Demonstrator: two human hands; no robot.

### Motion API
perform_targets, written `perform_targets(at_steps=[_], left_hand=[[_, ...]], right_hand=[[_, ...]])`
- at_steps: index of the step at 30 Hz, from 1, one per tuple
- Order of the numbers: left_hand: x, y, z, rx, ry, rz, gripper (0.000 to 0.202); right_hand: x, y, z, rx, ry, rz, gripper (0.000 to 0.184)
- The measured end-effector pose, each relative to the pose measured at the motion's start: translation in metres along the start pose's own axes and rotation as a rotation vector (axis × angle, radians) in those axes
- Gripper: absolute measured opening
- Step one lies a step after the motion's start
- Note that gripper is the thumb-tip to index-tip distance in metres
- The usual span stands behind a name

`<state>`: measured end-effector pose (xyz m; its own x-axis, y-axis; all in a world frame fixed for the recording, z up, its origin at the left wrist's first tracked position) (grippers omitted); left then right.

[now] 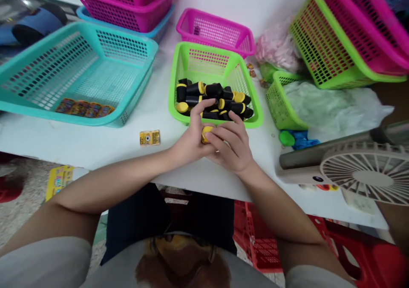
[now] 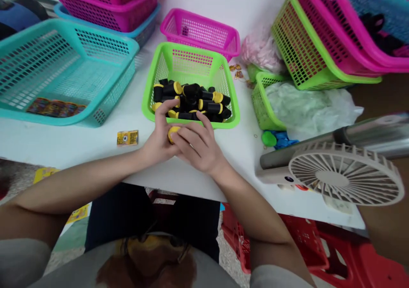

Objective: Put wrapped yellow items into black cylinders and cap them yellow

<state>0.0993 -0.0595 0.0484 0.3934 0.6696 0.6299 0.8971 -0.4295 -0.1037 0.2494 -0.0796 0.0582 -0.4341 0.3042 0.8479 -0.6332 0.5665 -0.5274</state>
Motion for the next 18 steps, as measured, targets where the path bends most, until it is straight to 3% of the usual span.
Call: perform_targets(at_steps=[5,9,13,16,18], left_hand=[[0.001,-0.001,0.0,-0.053,0.015,-0.009,0.084],[0.004,-0.005,-0.003,-0.218,-0.044,0.12,0.089],[0.007,-0.01,-0.008,-0.379,-0.096,0.303,0.089],[0.009,-0.013,-0.012,-0.431,-0.099,0.391,0.083],[0.009,-0.014,-0.014,-0.45,-0.128,0.439,0.081]], right_hand=[[0.004,0.003,0.002,-0.009,-0.016,-0.084,0.023],[0.005,-0.001,0.004,0.052,-0.018,-0.099,0.023],[0.004,-0.01,0.005,0.138,-0.004,0.009,0.026],[0.002,-0.015,0.005,0.201,0.013,0.116,0.033],[0.002,-0.017,0.005,0.238,0.003,0.119,0.039]])
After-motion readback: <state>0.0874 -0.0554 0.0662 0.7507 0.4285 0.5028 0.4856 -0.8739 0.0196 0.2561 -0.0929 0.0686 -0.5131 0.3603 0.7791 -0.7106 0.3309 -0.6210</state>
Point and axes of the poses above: each hand's wrist, its own x-axis towards the middle knuckle, its own y-axis out of the palm, z = x × y, the point moved 2 cm from there along x, towards the middle knuckle, and after that the axes turned 9 degrees about y, right-handed, at the moved point
